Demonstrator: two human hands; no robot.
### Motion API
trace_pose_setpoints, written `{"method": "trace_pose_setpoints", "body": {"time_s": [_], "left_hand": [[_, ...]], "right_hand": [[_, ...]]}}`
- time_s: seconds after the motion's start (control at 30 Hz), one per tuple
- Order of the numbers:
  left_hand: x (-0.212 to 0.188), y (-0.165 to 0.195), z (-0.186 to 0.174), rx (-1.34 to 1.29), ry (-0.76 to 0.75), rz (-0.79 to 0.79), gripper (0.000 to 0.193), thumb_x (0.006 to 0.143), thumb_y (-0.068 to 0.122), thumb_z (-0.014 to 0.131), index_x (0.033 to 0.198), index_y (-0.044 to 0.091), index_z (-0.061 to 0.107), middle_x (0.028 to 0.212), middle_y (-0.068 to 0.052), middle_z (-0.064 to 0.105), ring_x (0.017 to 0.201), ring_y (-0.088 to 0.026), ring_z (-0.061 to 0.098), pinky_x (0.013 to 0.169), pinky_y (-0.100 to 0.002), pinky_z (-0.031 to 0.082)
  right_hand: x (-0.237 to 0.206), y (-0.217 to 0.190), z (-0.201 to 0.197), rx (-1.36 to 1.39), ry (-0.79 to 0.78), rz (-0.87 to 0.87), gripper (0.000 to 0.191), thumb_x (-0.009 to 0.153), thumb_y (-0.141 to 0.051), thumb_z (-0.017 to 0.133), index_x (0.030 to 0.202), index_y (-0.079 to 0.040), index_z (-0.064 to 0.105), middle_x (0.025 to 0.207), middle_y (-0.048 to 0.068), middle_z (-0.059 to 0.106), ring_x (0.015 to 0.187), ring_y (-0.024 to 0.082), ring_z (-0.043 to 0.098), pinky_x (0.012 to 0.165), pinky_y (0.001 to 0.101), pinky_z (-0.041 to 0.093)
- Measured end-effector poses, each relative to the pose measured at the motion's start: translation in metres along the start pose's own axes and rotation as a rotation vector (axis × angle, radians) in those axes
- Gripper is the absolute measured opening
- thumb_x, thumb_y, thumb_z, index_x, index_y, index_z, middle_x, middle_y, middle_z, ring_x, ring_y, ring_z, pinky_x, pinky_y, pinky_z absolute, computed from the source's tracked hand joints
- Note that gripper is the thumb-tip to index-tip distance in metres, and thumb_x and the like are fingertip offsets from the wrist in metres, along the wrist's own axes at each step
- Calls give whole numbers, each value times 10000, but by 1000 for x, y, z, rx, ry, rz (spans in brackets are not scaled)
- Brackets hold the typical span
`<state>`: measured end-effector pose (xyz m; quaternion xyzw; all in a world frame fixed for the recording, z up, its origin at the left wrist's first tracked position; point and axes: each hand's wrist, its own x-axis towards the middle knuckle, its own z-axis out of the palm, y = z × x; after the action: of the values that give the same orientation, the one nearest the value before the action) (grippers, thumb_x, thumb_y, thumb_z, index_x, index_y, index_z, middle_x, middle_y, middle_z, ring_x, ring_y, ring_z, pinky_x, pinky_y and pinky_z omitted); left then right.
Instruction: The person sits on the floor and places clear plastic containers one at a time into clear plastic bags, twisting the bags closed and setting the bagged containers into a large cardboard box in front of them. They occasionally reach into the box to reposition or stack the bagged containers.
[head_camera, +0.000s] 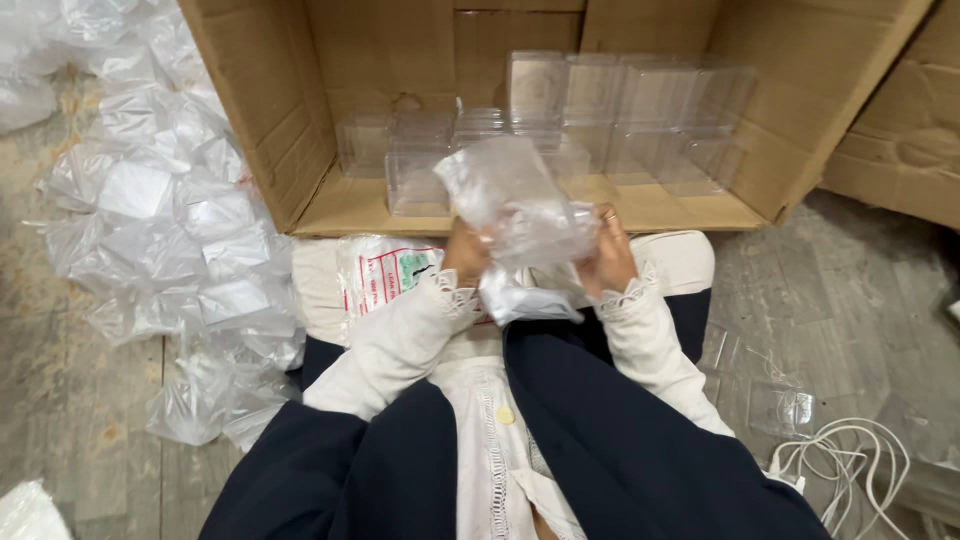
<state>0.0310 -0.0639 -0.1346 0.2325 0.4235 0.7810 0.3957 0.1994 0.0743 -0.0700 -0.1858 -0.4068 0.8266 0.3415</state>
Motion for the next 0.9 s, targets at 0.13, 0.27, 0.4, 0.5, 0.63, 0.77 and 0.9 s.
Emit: {"method": "trace_pose_setpoints", "body": {"time_s": [0.13,0.27,0.4,0.5,0.63,0.77,0.9], "left_hand": [[-28,19,-54,108,30,-327,398,1009,309,615,1217,-26,672,995,-140,725,824,-229,725,695,-359,612],[-75,41,-94,603,-131,-617,520,1061,430,555,1222,-36,721,971,-184,725,805,-234,714,691,-371,590],[-139,69,-132,536,-232,-728,525,1079,430,554,1234,-45,716,1001,-192,727,835,-232,711,724,-366,586],[-165,150,-186,521,30,-640,529,1092,430,554,1244,-51,711,1024,-197,728,857,-230,709,749,-362,584],[-195,264,-267,591,595,-373,535,1111,430,553,1256,-60,706,1053,-205,731,887,-228,707,782,-357,580],[-204,308,-324,794,985,-294,540,1129,431,552,1269,-70,700,1083,-212,733,916,-225,704,815,-352,576],[-195,299,-320,1197,1075,-271,546,1147,431,551,1282,-79,694,1113,-220,735,946,-223,702,848,-347,572]], "right_hand": [[-28,7,53,-485,150,-73,132,1026,-81,534,1000,-20,648,1077,6,757,654,92,389,604,253,348],[7,51,66,-600,-345,-189,95,982,-60,614,933,-33,691,905,29,665,848,128,614,786,285,504],[21,125,106,-762,-634,180,36,891,-83,714,917,-58,712,847,48,695,796,178,634,719,327,523],[51,109,138,-1132,-770,-452,98,969,-149,724,1000,-68,679,997,96,660,947,267,641,823,383,537],[102,72,187,-1688,-444,-822,282,932,-219,800,1106,-66,639,1143,130,636,1083,315,632,922,429,529],[105,70,224,-2030,-608,-289,429,871,-263,845,1161,-59,604,1177,146,621,1133,327,604,973,452,495],[82,60,211,-1747,-619,-447,578,810,-308,890,1216,-52,568,1211,161,606,1184,340,576,1023,475,461]]}}
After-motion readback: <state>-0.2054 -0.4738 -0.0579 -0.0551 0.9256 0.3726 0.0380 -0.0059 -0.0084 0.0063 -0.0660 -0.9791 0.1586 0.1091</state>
